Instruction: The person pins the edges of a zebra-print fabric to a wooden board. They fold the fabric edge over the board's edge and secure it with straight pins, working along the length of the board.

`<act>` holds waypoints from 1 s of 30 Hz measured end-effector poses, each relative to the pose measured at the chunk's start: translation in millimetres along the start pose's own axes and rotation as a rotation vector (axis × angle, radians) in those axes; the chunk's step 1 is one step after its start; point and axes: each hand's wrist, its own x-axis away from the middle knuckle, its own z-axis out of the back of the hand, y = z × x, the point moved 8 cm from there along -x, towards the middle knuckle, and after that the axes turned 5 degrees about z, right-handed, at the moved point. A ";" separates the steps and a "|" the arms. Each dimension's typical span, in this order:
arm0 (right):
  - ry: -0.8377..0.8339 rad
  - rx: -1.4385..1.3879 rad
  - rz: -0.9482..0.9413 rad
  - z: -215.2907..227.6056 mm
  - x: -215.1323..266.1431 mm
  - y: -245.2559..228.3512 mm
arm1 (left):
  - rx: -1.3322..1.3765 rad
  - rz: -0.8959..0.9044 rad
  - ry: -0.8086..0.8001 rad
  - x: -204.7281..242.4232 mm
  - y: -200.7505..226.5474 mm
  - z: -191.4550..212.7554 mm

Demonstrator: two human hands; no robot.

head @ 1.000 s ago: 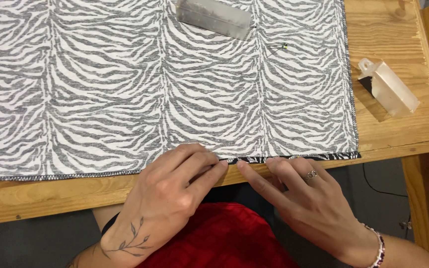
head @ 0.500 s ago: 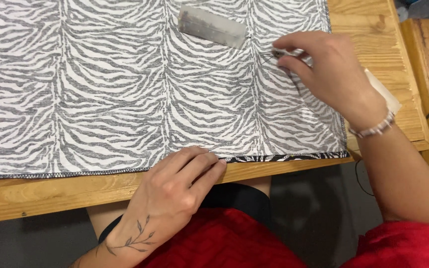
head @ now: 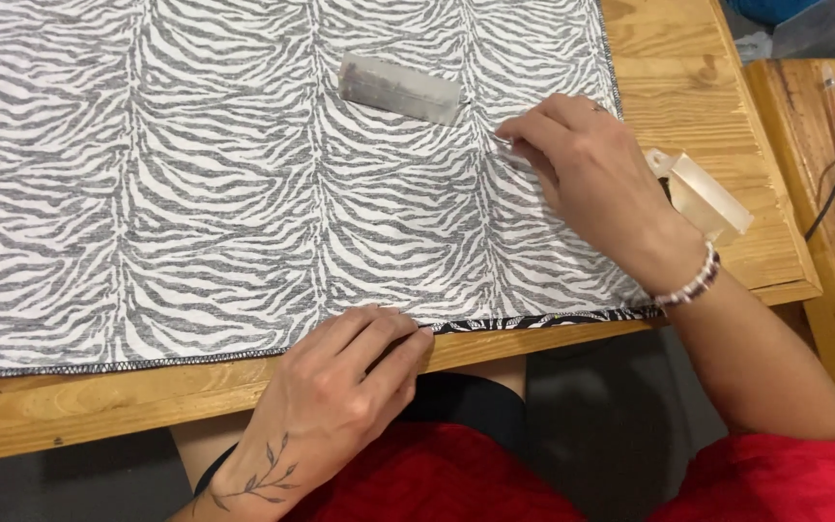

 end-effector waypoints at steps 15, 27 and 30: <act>-0.234 -0.678 -0.100 1.8 37.6 -91.5 | 0.013 0.032 -0.019 6.8 -5.8 -3.8; -0.246 -0.495 -0.161 -10.0 46.1 -98.6 | 0.044 0.026 -0.020 8.4 -7.4 -1.7; -0.248 -0.519 -0.177 -11.6 45.9 -96.0 | 0.084 0.005 -0.027 6.8 -7.9 1.7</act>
